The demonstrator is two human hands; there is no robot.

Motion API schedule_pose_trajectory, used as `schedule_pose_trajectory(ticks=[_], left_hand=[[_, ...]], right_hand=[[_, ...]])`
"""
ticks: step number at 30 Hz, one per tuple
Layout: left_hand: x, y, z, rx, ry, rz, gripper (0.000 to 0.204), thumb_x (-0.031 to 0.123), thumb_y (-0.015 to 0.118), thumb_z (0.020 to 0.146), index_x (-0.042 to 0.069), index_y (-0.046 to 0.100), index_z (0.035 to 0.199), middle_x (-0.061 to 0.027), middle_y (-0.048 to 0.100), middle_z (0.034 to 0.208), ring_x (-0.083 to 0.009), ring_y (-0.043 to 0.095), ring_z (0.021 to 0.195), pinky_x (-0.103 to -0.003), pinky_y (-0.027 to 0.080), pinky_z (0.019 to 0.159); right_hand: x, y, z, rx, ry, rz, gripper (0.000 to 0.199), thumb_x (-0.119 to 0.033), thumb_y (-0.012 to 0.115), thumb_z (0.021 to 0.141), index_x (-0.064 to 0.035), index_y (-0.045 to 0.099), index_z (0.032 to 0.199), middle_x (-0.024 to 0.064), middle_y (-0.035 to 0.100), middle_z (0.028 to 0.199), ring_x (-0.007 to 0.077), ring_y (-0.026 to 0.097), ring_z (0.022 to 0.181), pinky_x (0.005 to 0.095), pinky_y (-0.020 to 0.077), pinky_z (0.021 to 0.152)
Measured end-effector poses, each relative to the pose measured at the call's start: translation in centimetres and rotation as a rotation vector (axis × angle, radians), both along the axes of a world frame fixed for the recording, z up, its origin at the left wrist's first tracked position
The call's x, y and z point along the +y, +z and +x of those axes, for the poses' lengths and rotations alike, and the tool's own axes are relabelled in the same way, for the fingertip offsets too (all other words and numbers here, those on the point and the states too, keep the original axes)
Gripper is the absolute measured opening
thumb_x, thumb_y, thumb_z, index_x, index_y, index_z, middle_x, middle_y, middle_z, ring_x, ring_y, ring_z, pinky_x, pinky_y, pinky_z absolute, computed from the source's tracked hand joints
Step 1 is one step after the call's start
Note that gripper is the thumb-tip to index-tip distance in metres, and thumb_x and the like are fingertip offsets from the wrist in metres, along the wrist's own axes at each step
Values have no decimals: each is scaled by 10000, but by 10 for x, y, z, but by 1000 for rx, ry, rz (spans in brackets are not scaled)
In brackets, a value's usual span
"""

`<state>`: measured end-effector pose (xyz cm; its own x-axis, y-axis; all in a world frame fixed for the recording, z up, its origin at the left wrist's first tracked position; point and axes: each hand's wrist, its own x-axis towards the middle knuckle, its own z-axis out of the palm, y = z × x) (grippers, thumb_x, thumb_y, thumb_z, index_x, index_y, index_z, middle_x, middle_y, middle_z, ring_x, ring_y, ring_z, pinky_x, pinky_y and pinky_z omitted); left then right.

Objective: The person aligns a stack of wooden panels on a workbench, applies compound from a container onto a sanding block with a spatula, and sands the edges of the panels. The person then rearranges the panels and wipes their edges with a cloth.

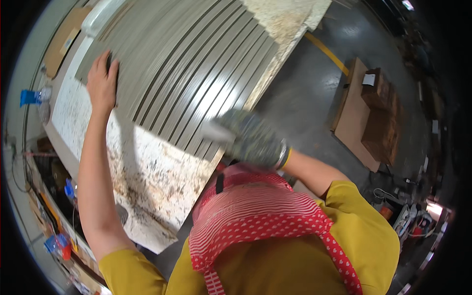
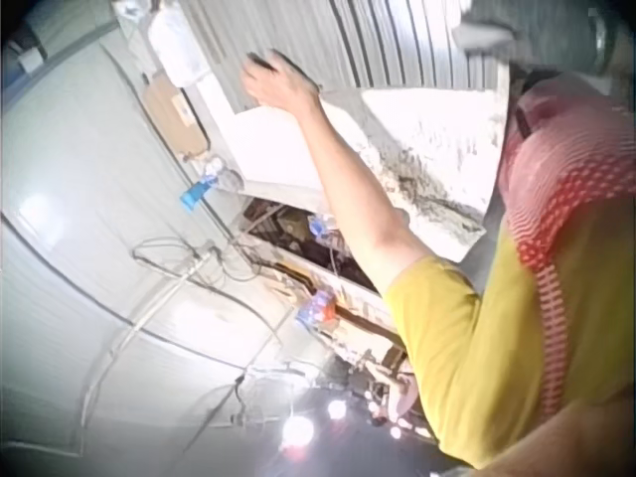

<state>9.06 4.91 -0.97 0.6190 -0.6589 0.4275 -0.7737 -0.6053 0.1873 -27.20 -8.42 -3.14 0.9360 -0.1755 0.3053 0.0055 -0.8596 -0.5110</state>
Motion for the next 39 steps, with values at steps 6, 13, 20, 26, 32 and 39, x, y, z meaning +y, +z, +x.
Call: schedule_pose_trajectory(ticks=[6,13,20,26,32,39], left_hand=[[-3,11,-16,36,-3,15,427,352,456,937,119,487,1293,-112,485,1305,-305,446,1205,-378,324,1023],[-2,12,-15,76,-12,6,428,340,459,946,79,487,1284,-122,486,1299,-307,435,1207,-380,319,1024],[-1,11,-12,83,-10,-11,439,370,441,948,102,481,1294,-131,485,1300,-313,436,1208,-387,322,1023],[-7,9,-12,65,-10,-5,431,378,437,944,117,487,1283,-111,490,1297,-310,448,1200,-389,337,1012],[0,9,-12,39,0,2,411,348,447,943,114,488,1278,-107,492,1293,-310,455,1193,-391,341,1008],[-4,13,-17,65,-8,21,414,323,454,947,83,484,1283,-130,472,1311,-318,426,1215,-391,320,1022]], right_hand=[[-182,4,18,-93,-579,145,452,-329,595,821,-20,570,1149,186,591,1065,325,566,1008,387,436,895],[-189,-2,32,-35,-514,-187,416,-283,585,828,-50,566,1171,166,585,1035,325,548,975,392,448,867],[-25,2,23,-33,5,-137,332,-196,531,841,-138,531,1168,106,557,878,267,566,838,384,484,748],[52,16,32,403,351,174,556,-282,596,796,-90,458,1299,146,519,1091,291,549,986,409,471,851],[-82,15,16,-97,-93,-120,404,-308,551,867,-102,541,1214,181,570,1070,324,565,961,405,457,862],[-225,5,37,-54,-557,34,487,-372,589,833,-15,565,1163,189,584,1110,330,541,1074,380,419,932]])
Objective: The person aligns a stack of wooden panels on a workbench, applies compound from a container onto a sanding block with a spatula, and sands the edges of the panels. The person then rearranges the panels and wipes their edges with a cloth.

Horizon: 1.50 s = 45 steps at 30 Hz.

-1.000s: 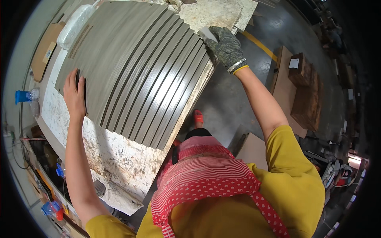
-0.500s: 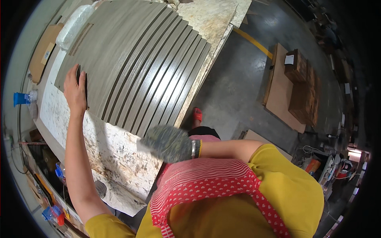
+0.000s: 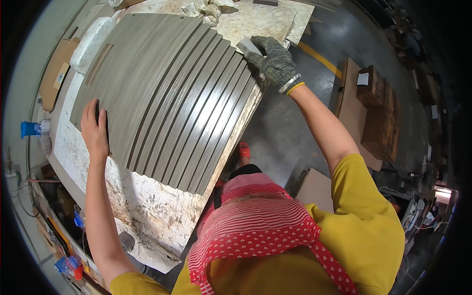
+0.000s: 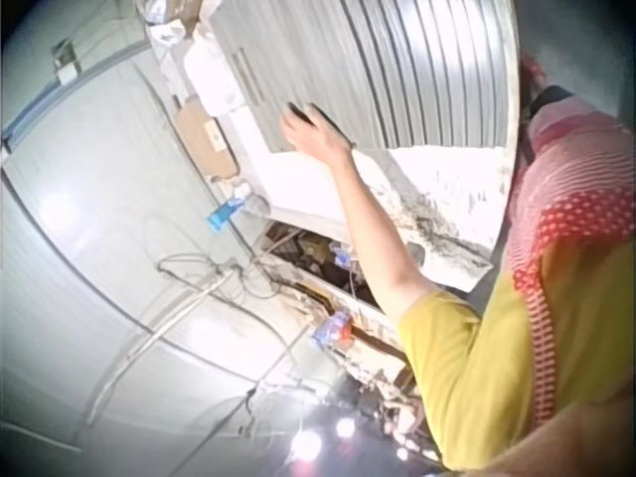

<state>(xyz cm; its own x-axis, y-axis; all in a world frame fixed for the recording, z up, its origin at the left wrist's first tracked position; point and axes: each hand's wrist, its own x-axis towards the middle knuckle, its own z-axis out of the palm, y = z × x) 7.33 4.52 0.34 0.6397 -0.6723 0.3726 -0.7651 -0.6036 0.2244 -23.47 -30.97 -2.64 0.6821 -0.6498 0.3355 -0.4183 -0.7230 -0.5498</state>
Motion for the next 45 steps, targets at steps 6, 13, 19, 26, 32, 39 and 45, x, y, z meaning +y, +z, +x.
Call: schedule_pose_trajectory(ticks=[6,13,19,26,32,39,45], left_hand=[[4,0,0,28,4,-3,419,322,454,950,76,483,1287,-137,475,1309,-320,419,1222,-393,314,1026],[7,-9,15,-60,-16,8,424,337,469,932,75,500,1264,-142,503,1274,-324,456,1183,-388,335,1009],[-11,-1,5,-4,-44,-54,434,367,463,923,104,506,1266,-123,506,1277,-313,459,1187,-384,343,1004],[9,-5,4,-32,21,-2,436,362,453,933,103,495,1282,-128,491,1296,-310,451,1199,-396,333,1018],[0,1,-1,-17,14,25,426,338,454,941,94,485,1289,-137,473,1308,-318,431,1214,-404,324,1023],[1,0,-2,-3,21,26,434,345,447,944,83,484,1287,-144,474,1307,-324,427,1214,-401,319,1021],[-3,2,0,-14,-11,5,442,353,444,941,82,480,1288,-146,480,1300,-329,441,1198,-405,328,1013]], right_hand=[[55,4,4,90,133,-143,429,-292,633,808,-58,586,1164,154,586,1018,288,572,924,369,466,825],[213,-3,6,64,498,-110,362,-272,555,813,-16,561,1069,152,530,878,293,548,807,401,459,687],[291,17,11,433,1046,171,450,-325,560,842,-86,526,1221,144,550,1093,285,556,985,419,452,848],[141,39,6,31,422,278,416,-341,577,852,-69,565,1167,169,586,1050,321,565,978,384,447,861],[2,14,17,-37,33,-31,460,-357,595,830,-38,568,1161,196,576,1096,332,542,1050,391,417,922],[62,8,25,-40,189,-225,338,-277,564,833,-46,589,1079,185,593,964,341,561,948,421,443,859],[211,1,30,-233,633,390,248,-239,500,891,-18,563,984,148,584,803,305,589,762,411,488,701]])
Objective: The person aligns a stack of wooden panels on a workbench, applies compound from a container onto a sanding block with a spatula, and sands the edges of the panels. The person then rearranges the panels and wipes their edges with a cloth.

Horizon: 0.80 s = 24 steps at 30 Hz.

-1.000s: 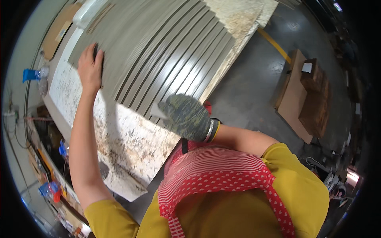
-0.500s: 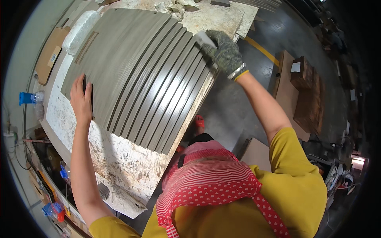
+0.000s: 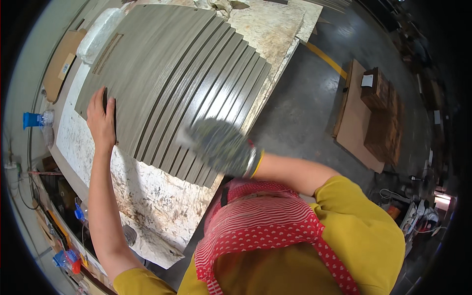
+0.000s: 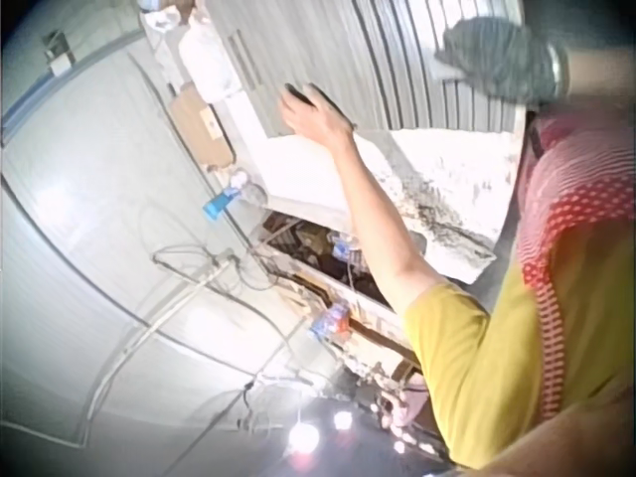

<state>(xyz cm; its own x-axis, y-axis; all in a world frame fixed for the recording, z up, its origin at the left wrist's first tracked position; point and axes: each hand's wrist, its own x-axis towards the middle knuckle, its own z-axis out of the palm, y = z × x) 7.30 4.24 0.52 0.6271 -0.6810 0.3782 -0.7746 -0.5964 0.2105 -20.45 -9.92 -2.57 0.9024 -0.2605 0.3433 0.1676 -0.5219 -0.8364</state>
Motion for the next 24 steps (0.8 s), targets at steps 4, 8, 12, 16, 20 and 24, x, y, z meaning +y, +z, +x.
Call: schedule_pose_trajectory(ticks=[4,8,12,16,20,24], left_hand=[[-2,-1,3,-7,-22,-11,429,335,457,934,83,483,1281,-140,480,1299,-327,443,1197,-404,334,1009],[-1,0,-2,-7,8,0,421,322,465,930,82,485,1276,-135,480,1299,-326,440,1201,-406,334,1010],[11,-2,0,1,35,13,423,316,467,930,81,481,1282,-142,472,1304,-330,437,1204,-407,332,1013],[-1,4,-7,20,12,18,413,296,468,944,70,471,1290,-145,466,1313,-317,415,1225,-385,306,1031],[2,4,-4,39,-1,16,417,296,473,942,68,472,1291,-148,466,1314,-320,419,1222,-386,308,1028],[5,1,-5,26,20,9,422,301,480,938,68,473,1291,-152,476,1303,-323,429,1214,-389,313,1025]], right_hand=[[74,15,0,435,332,-156,303,-258,506,852,-26,563,1039,151,591,935,280,590,905,391,480,806],[33,2,-6,-51,211,-309,300,-299,520,855,-27,568,973,136,600,878,287,590,867,402,471,786],[-107,56,1,104,-268,-30,432,-454,500,890,-46,618,971,142,604,886,292,584,864,378,460,777],[-210,26,12,116,-642,-448,416,-326,611,810,-26,597,1098,186,597,1018,347,556,985,404,436,879],[-208,14,21,134,-601,-580,401,-299,611,807,-41,590,1113,179,589,1048,346,550,997,403,434,881],[-151,12,18,138,-553,-616,367,-264,580,823,-50,584,1121,164,577,1063,341,551,973,406,437,876]])
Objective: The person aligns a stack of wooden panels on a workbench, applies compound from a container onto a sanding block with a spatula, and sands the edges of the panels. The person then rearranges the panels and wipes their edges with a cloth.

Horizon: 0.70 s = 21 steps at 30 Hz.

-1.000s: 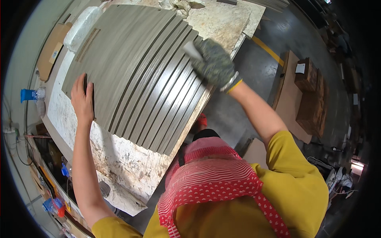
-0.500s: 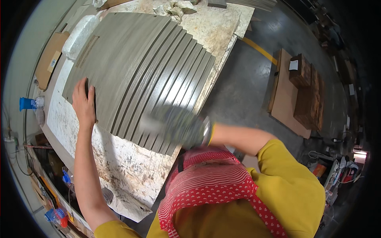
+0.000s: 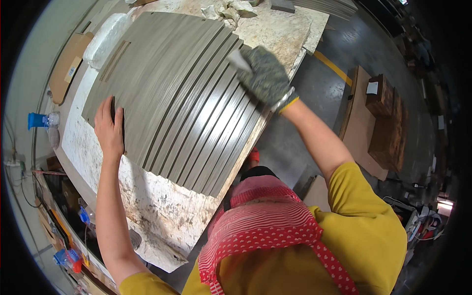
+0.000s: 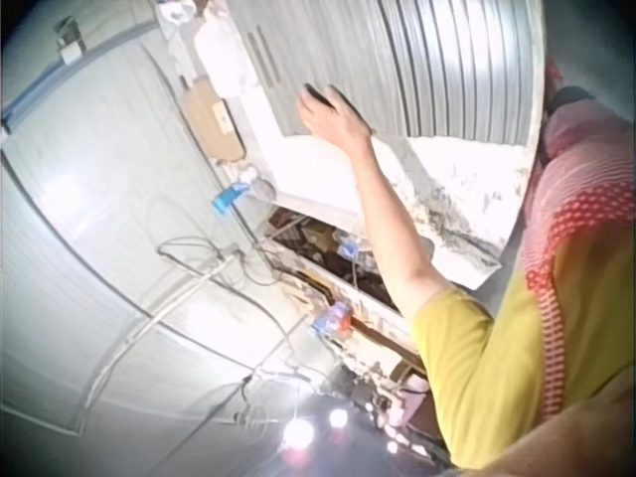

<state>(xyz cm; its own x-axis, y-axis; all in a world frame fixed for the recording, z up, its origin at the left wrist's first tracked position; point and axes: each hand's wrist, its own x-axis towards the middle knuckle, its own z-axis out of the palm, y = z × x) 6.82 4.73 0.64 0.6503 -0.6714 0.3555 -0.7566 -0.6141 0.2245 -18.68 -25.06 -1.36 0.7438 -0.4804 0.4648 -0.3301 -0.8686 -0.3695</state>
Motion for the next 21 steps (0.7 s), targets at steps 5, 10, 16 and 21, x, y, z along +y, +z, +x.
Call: schedule_pose_trajectory(ticks=[5,10,16,21], left_hand=[[-1,-4,6,-38,23,8,429,309,487,931,74,473,1290,-153,492,1284,-326,444,1197,-394,322,1017],[-12,3,3,-7,-24,-26,459,363,474,915,88,481,1282,-143,488,1290,-320,438,1200,-409,320,1012],[3,3,29,77,-80,29,434,266,535,895,77,477,1281,-165,494,1226,-337,473,1126,-402,367,958],[-5,7,15,-45,-58,96,412,278,472,930,98,471,1301,-161,455,1287,-337,443,1185,-409,341,998]], right_hand=[[122,-6,-1,122,451,-39,347,-236,527,841,-16,552,1108,162,571,1012,309,557,963,419,459,820],[228,-2,-15,76,716,169,405,-325,531,856,-51,549,1153,194,560,1060,318,555,1021,413,451,863],[107,36,-5,11,473,301,347,-335,508,888,-84,571,1119,170,570,1081,314,551,987,417,441,858],[-39,20,7,-144,-24,119,396,-343,548,856,-36,588,1103,191,590,1028,328,558,979,404,441,863]])
